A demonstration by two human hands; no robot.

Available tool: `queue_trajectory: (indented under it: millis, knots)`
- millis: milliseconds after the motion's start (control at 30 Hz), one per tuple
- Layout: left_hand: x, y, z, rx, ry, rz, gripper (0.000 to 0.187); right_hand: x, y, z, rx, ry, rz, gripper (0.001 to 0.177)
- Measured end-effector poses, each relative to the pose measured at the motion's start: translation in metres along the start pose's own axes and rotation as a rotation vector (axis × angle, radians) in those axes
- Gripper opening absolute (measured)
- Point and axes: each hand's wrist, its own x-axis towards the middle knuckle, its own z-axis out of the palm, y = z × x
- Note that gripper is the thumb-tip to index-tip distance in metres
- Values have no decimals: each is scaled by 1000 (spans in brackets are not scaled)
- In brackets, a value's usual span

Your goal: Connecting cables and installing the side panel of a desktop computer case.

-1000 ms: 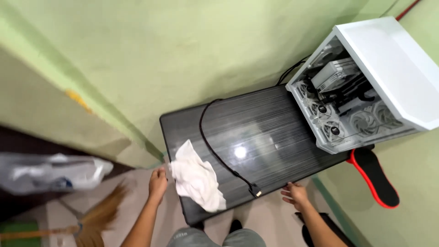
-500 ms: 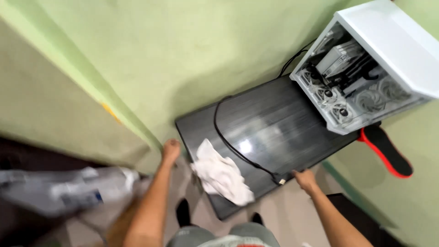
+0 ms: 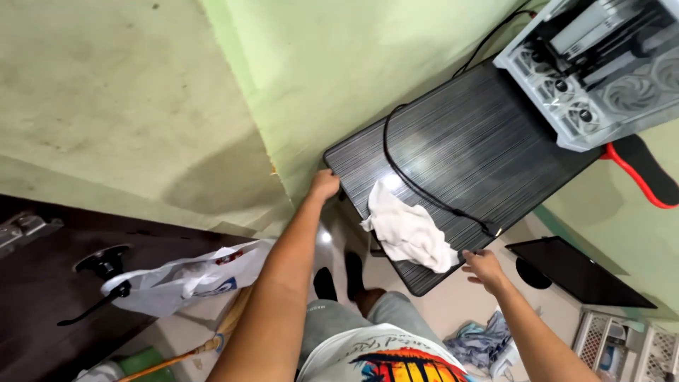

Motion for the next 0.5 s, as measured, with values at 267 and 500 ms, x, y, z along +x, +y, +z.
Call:
queue_trajectory:
  millis: [267,500]
  knots:
    - [-9,-27,3,-320,-170,-198,56,12,5,33,59,233,-22,62]
    - [-2,11,-6,-207,-41,-151,32,52,35,45,408,265,59,54]
